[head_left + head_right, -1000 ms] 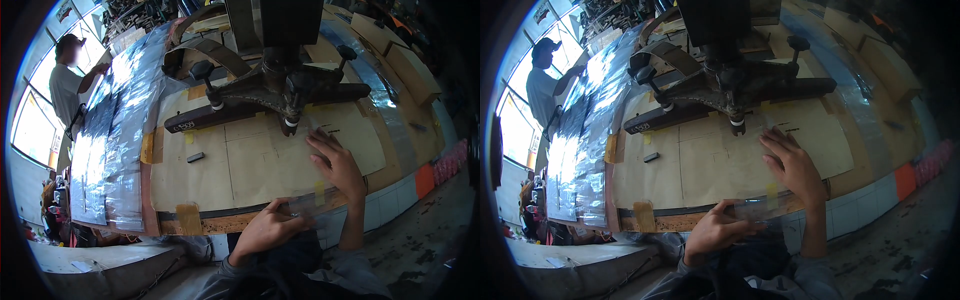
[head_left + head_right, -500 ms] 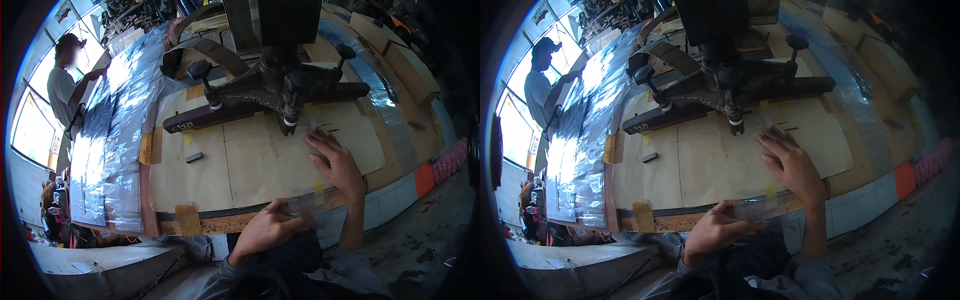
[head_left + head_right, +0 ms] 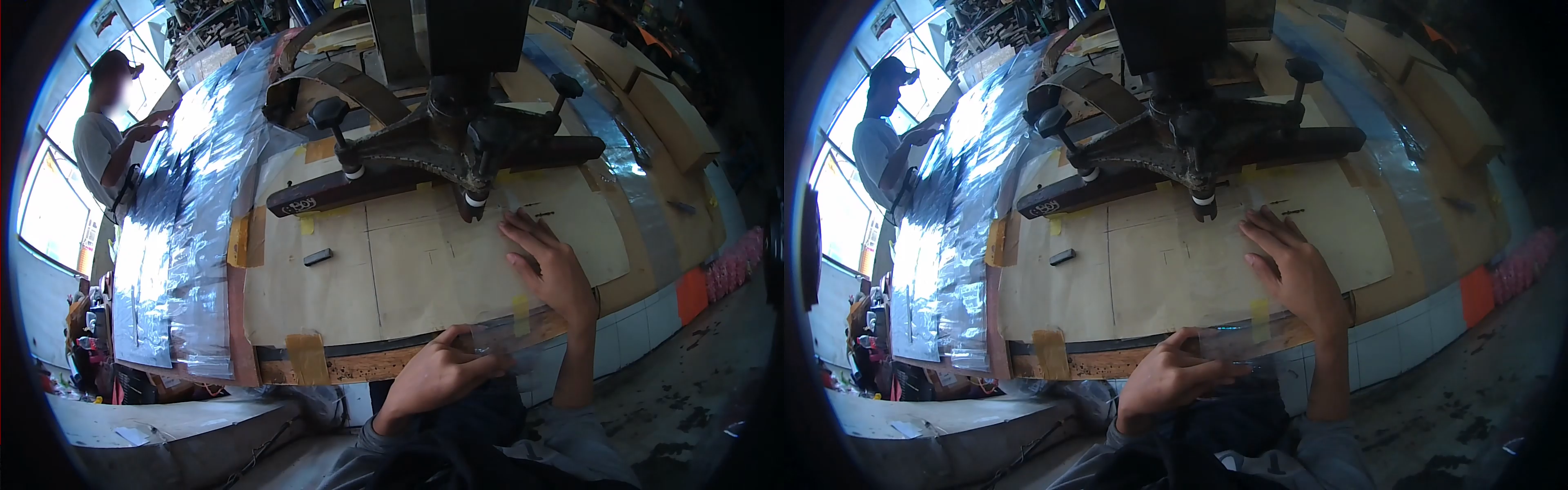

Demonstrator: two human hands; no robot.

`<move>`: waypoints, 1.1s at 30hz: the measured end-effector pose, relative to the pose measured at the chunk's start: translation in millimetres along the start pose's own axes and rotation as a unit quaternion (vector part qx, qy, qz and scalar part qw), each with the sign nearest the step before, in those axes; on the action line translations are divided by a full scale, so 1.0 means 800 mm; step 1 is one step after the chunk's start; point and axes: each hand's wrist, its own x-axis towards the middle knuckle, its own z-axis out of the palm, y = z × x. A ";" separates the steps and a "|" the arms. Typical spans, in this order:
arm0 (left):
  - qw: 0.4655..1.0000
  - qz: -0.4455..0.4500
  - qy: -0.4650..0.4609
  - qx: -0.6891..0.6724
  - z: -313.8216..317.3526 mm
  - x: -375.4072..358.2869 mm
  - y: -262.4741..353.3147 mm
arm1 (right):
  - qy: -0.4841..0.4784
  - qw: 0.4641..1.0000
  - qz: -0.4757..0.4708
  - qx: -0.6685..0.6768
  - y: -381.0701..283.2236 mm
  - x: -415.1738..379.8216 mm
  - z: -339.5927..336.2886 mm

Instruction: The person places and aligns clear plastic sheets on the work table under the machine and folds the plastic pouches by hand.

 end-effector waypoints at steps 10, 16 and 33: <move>1.000 0.004 0.010 -0.004 0.001 0.001 0.000 | -0.001 1.000 0.003 0.002 -0.001 -0.001 0.000; 1.000 0.016 0.014 -0.009 0.002 0.000 -0.003 | -0.002 1.000 -0.003 -0.004 -0.001 0.001 -0.001; 0.994 0.070 0.068 -0.039 0.004 0.000 -0.003 | 0.043 0.999 -0.027 -0.014 0.003 -0.002 0.002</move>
